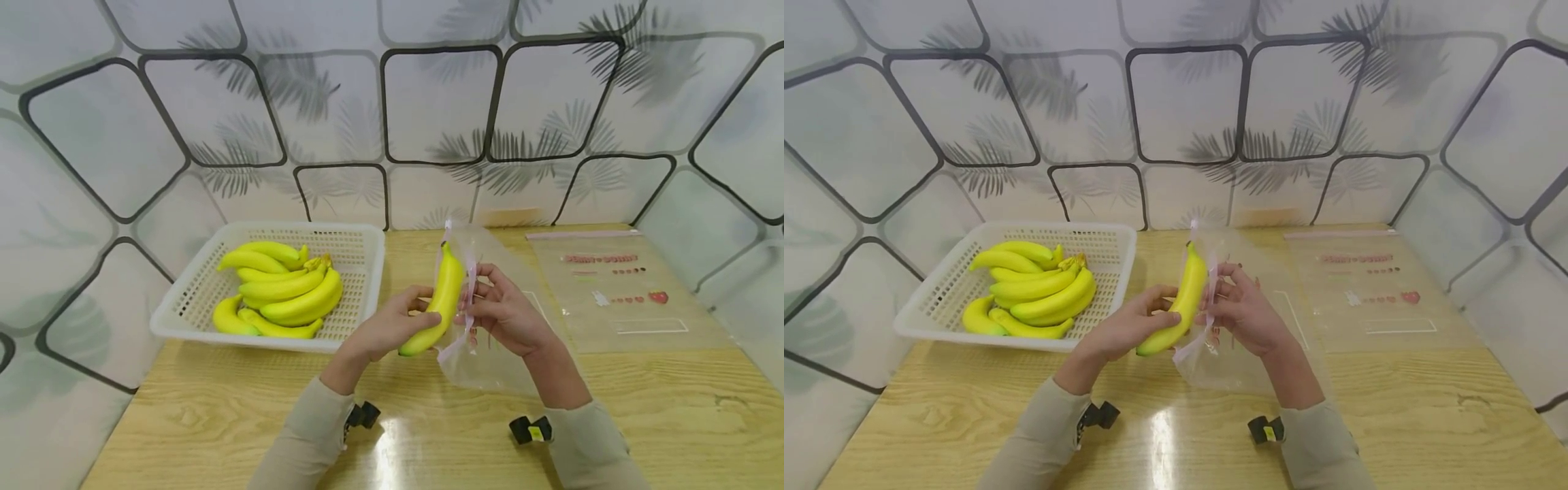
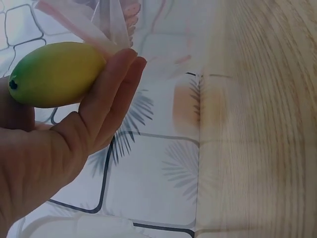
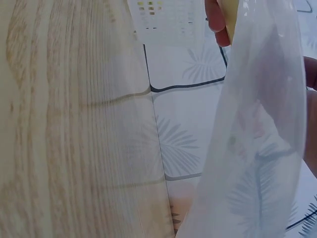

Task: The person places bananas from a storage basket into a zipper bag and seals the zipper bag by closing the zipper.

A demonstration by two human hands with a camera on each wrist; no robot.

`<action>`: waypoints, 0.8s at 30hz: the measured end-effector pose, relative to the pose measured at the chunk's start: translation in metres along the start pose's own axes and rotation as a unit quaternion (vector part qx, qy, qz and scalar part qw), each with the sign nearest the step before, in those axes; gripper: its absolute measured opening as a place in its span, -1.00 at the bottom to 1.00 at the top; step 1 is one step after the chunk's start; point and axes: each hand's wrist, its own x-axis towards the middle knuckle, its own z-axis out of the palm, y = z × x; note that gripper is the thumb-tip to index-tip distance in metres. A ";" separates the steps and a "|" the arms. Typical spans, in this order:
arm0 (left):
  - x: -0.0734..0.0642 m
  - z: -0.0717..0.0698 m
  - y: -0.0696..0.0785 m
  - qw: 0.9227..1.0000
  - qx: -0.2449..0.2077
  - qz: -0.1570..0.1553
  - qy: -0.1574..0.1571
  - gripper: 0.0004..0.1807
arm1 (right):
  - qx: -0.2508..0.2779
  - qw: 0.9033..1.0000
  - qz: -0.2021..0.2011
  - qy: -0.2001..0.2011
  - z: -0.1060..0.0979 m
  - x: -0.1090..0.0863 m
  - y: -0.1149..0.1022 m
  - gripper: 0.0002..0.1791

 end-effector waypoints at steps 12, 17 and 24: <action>-0.004 -0.007 -0.004 0.997 0.000 0.021 -0.071 -0.32 | -0.002 1.000 -0.008 -0.004 -0.002 -0.002 0.001 -0.52; -0.005 -0.014 -0.002 0.991 0.021 0.036 -0.130 -0.13 | 0.007 1.000 -0.014 -0.012 -0.003 -0.003 -0.003 -0.52; -0.006 -0.014 0.003 0.990 0.025 0.042 -0.133 -0.19 | 0.015 1.000 -0.018 -0.017 -0.005 -0.004 -0.008 -0.53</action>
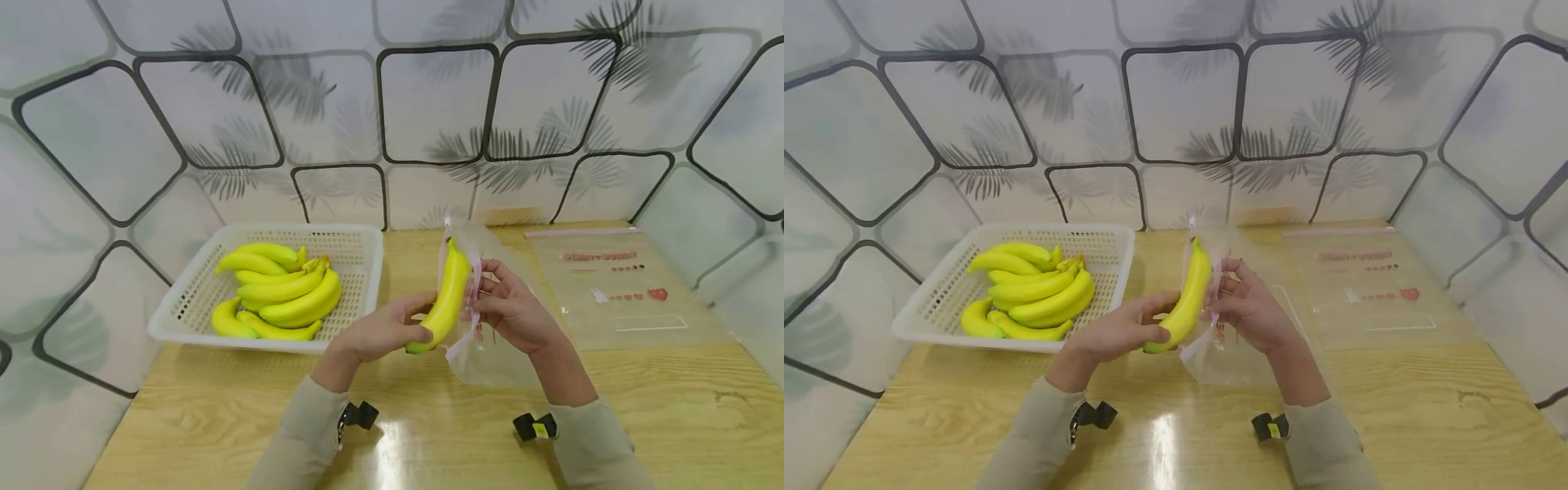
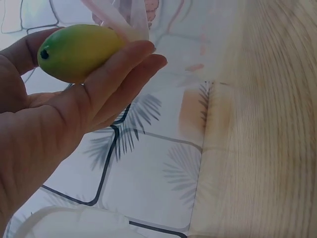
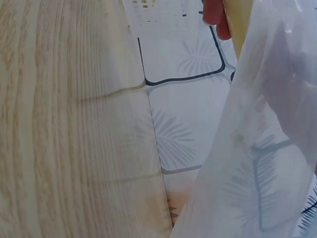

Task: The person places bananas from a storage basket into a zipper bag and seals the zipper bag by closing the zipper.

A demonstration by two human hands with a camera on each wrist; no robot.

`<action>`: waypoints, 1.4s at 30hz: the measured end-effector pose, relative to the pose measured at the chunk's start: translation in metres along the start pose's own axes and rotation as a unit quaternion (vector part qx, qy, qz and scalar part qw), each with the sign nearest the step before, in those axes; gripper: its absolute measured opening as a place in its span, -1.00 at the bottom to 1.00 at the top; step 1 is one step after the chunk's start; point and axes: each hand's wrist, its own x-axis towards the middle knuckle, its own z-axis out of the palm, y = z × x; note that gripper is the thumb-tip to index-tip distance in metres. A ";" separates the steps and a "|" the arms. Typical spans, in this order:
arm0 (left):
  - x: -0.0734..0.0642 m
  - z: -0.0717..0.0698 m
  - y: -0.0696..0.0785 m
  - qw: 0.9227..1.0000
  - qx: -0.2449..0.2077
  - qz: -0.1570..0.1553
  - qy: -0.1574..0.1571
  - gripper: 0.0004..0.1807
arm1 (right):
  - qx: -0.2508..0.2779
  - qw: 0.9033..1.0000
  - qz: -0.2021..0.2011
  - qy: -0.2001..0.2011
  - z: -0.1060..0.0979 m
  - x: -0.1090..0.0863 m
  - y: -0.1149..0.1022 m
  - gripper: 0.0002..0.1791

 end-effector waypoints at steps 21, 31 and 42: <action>0.005 0.007 0.001 0.996 -0.037 0.002 0.081 -0.46 | 0.002 1.000 0.004 0.014 -0.001 0.002 0.002 -0.52; 0.008 0.011 0.001 0.991 -0.022 -0.011 0.129 -0.53 | 0.003 1.000 -0.003 0.015 0.002 0.001 0.000 -0.55; 0.009 0.014 0.002 0.985 -0.006 -0.014 0.172 -0.51 | 0.016 1.000 -0.020 0.011 0.000 0.001 0.002 -0.55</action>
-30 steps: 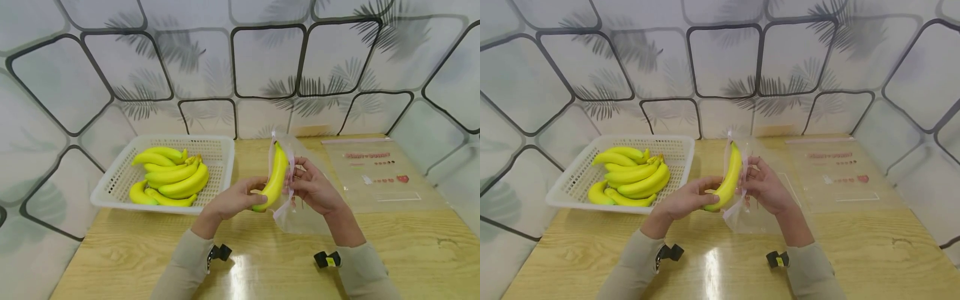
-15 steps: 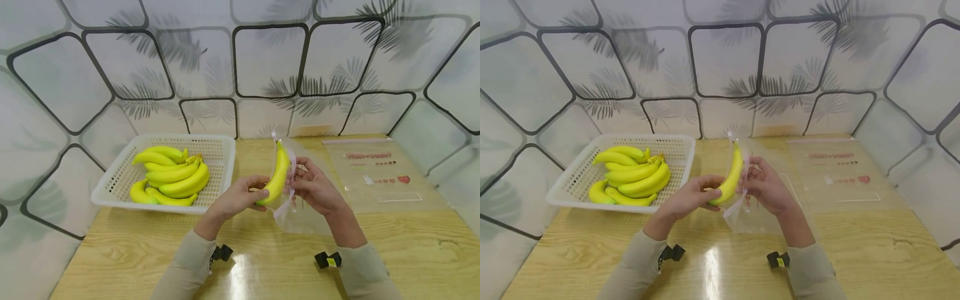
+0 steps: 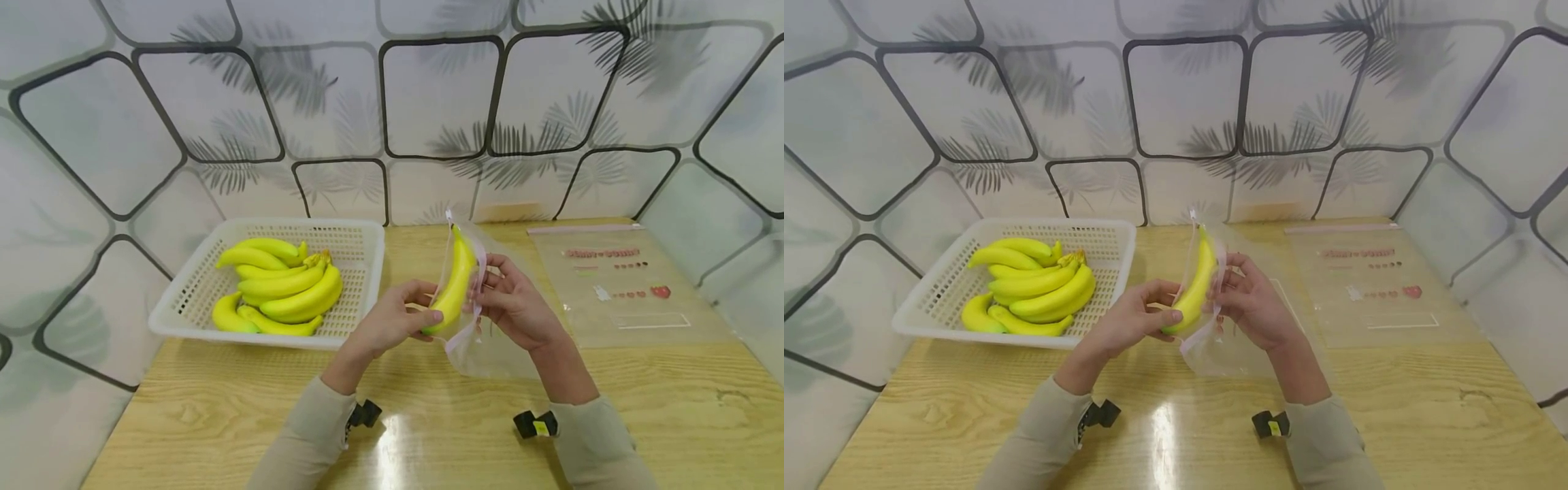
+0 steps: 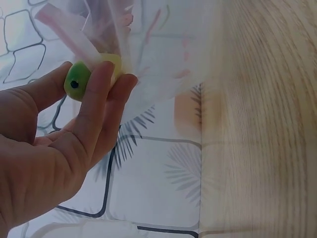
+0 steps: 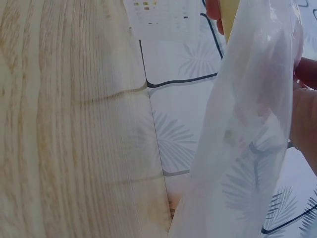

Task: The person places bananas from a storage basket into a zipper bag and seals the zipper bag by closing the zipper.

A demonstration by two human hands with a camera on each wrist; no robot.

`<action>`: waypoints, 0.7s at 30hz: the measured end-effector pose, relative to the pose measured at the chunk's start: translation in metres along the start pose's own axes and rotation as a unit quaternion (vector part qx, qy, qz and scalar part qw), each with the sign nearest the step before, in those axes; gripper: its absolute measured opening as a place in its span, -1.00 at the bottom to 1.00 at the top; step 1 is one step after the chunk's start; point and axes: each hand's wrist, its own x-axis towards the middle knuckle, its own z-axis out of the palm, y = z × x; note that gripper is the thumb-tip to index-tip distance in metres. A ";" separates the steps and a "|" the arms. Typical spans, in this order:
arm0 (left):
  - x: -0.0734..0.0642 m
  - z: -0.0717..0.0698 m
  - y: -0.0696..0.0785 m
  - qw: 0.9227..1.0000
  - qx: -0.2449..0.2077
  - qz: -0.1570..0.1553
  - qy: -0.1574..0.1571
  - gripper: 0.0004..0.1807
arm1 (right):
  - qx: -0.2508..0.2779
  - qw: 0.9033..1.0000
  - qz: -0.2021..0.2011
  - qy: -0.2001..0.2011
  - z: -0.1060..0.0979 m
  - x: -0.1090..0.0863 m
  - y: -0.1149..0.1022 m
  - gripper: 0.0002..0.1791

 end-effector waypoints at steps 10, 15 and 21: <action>0.002 0.001 -0.002 1.000 0.014 0.006 0.023 -0.47 | 0.006 1.000 -0.002 0.020 0.001 0.000 -0.002 -0.53; 0.001 0.000 -0.001 1.000 0.010 0.011 0.016 -0.54 | 0.011 1.000 -0.002 0.024 0.000 0.000 0.000 -0.54; 0.000 -0.002 -0.001 1.000 -0.021 0.012 -0.012 -0.56 | 0.025 0.999 -0.004 0.021 -0.003 0.000 0.003 -0.55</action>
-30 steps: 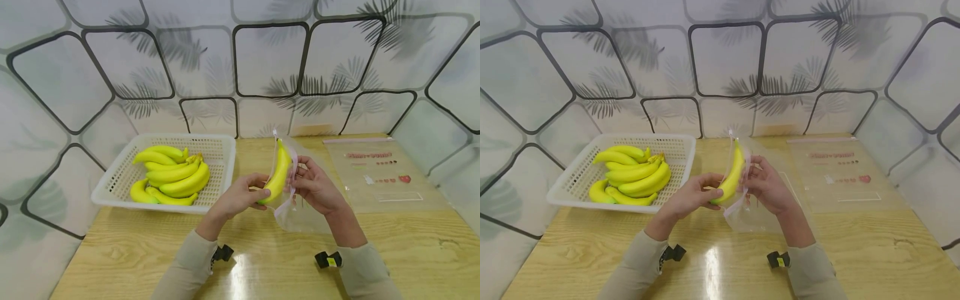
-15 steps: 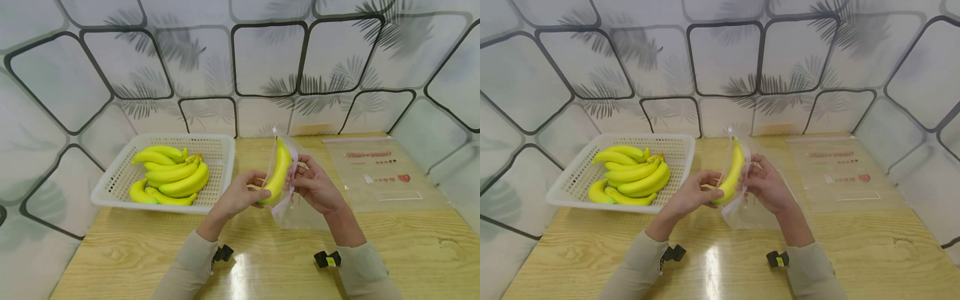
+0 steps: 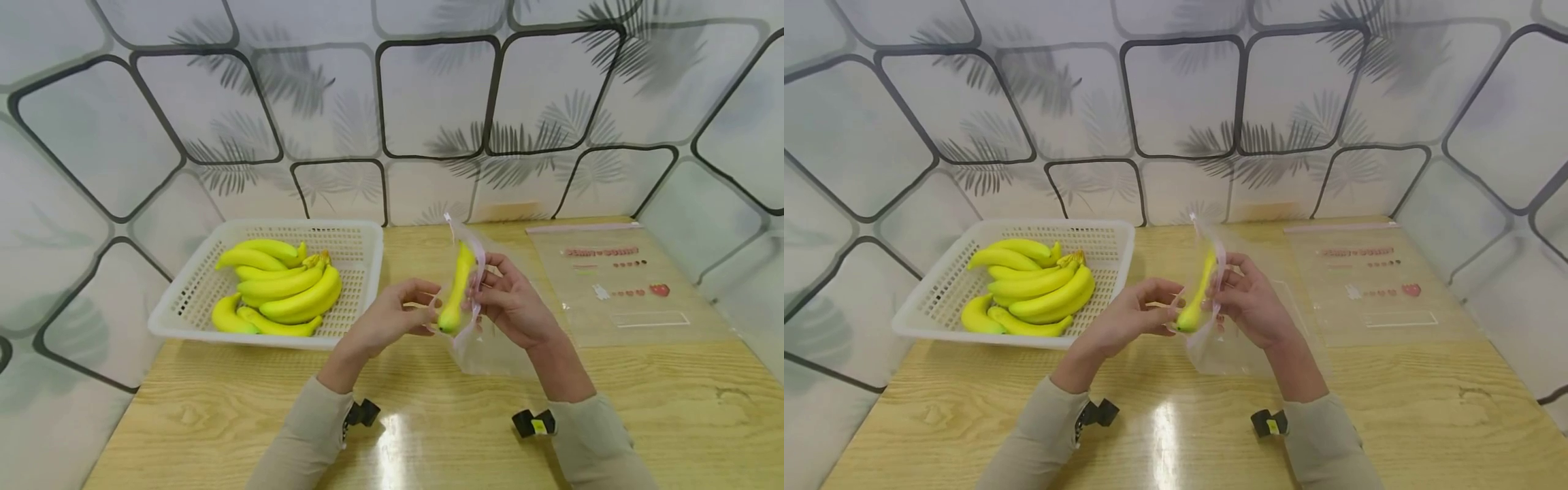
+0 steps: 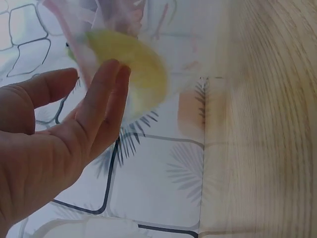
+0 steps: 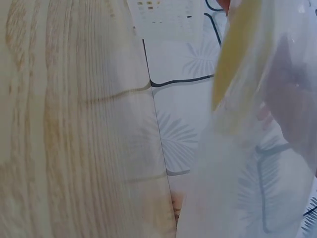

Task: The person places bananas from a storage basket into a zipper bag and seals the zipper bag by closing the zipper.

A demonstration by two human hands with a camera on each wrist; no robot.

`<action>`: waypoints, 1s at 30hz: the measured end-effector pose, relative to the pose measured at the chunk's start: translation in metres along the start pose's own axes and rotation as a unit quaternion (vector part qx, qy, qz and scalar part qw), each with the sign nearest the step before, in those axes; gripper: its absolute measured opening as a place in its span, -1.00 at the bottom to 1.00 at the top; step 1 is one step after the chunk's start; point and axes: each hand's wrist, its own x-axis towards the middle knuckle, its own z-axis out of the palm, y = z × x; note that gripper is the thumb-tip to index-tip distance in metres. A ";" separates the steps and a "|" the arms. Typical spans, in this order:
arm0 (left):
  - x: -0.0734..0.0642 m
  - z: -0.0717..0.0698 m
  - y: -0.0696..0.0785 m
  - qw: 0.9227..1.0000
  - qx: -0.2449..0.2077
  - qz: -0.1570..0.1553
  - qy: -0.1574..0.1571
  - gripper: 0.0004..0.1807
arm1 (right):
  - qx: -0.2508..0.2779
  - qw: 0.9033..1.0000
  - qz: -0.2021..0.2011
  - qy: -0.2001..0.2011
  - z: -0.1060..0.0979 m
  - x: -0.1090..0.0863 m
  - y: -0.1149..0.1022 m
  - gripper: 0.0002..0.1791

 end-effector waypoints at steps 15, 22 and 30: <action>0.002 0.009 -0.007 0.987 0.133 0.001 0.095 -0.81 | -0.004 1.000 0.016 0.013 0.003 0.000 0.000 -0.55; 0.001 0.013 -0.007 0.975 0.166 0.015 0.147 -0.86 | -0.001 1.000 0.012 0.009 0.003 -0.001 -0.002 -0.56; 0.005 0.014 -0.005 0.984 0.030 0.019 0.175 -0.79 | 0.050 0.998 -0.021 -0.017 0.004 -0.002 -0.013 -0.52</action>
